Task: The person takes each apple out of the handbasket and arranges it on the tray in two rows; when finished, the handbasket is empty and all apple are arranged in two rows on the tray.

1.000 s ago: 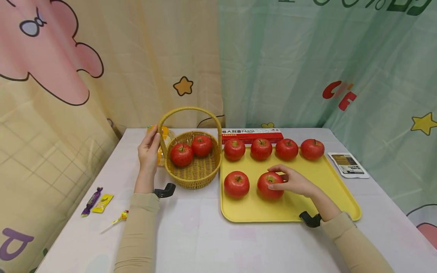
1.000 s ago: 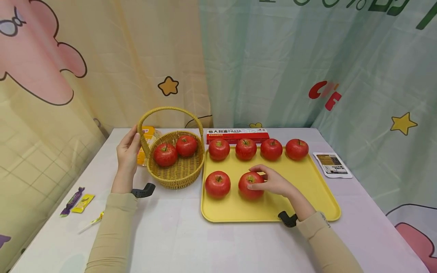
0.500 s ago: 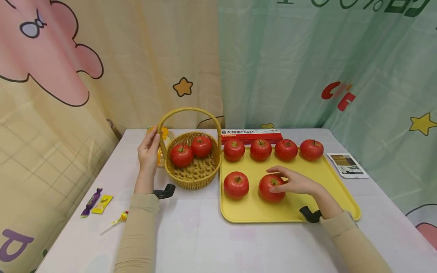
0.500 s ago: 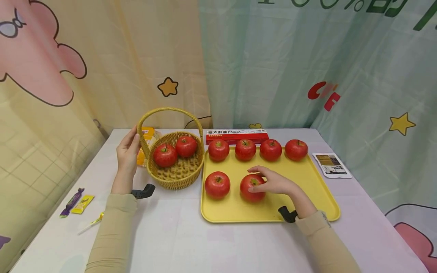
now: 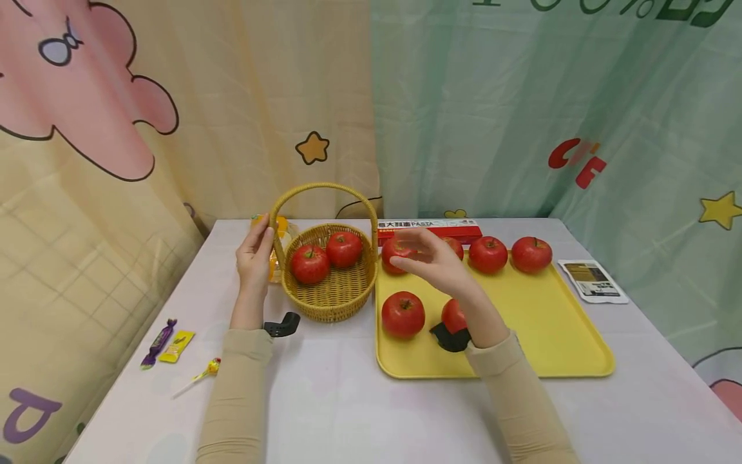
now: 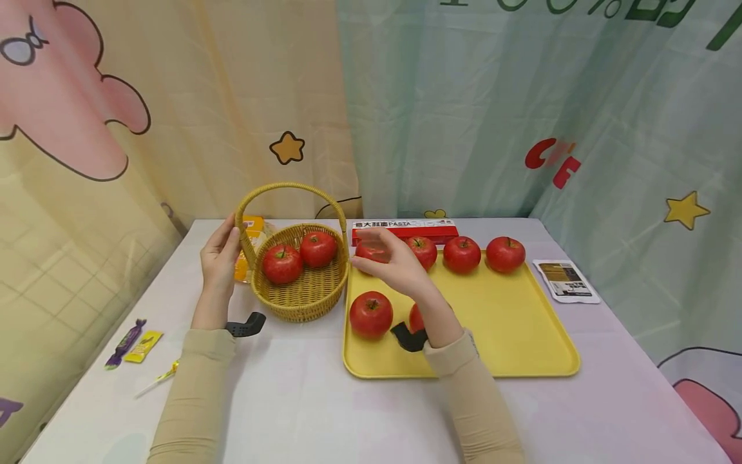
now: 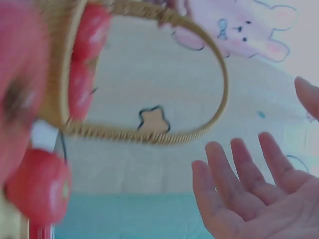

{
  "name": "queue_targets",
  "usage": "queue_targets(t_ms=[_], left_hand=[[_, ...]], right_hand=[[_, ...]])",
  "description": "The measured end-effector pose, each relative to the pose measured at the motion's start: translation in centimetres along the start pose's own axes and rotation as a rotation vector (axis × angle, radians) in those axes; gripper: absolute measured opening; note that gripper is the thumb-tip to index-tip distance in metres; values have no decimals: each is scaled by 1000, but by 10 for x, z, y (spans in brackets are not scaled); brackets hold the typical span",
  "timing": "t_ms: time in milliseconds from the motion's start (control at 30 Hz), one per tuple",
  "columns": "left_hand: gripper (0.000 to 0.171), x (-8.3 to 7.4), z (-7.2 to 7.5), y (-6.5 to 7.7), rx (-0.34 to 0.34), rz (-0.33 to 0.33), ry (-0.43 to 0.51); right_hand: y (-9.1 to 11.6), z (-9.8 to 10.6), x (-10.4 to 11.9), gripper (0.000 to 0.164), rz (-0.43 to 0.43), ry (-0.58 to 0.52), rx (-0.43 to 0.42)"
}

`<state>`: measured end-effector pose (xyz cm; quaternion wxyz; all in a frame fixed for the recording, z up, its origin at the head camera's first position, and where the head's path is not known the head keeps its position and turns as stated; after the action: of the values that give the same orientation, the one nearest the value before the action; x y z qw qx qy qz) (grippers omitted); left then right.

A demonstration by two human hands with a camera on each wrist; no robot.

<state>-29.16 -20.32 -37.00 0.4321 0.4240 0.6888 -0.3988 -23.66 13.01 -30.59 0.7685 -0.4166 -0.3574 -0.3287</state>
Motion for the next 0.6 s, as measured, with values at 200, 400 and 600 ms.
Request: queue_targets(t_ms=[200, 400, 600], left_hand=[[34, 0, -1, 0, 2, -4, -2], [33, 1, 0, 0, 1, -5, 15], [34, 1, 0, 0, 4, -11, 16]], right_hand=[[-27, -39, 8, 48, 28, -131, -118], [-46, -74, 0, 45, 41, -263, -223], [-61, -100, -13, 42, 52, -337, -326]])
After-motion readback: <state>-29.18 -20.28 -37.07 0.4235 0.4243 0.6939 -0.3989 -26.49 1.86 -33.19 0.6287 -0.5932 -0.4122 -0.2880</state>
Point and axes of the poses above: each hand's wrist, its own y-axis away from the middle knuckle, its own z-axis out of the back of the hand, x = y × z, the point moved 1 cm from there along -y, towards the middle knuckle, and after that the axes turned 14 degrees about z, right-handed, at the moved point
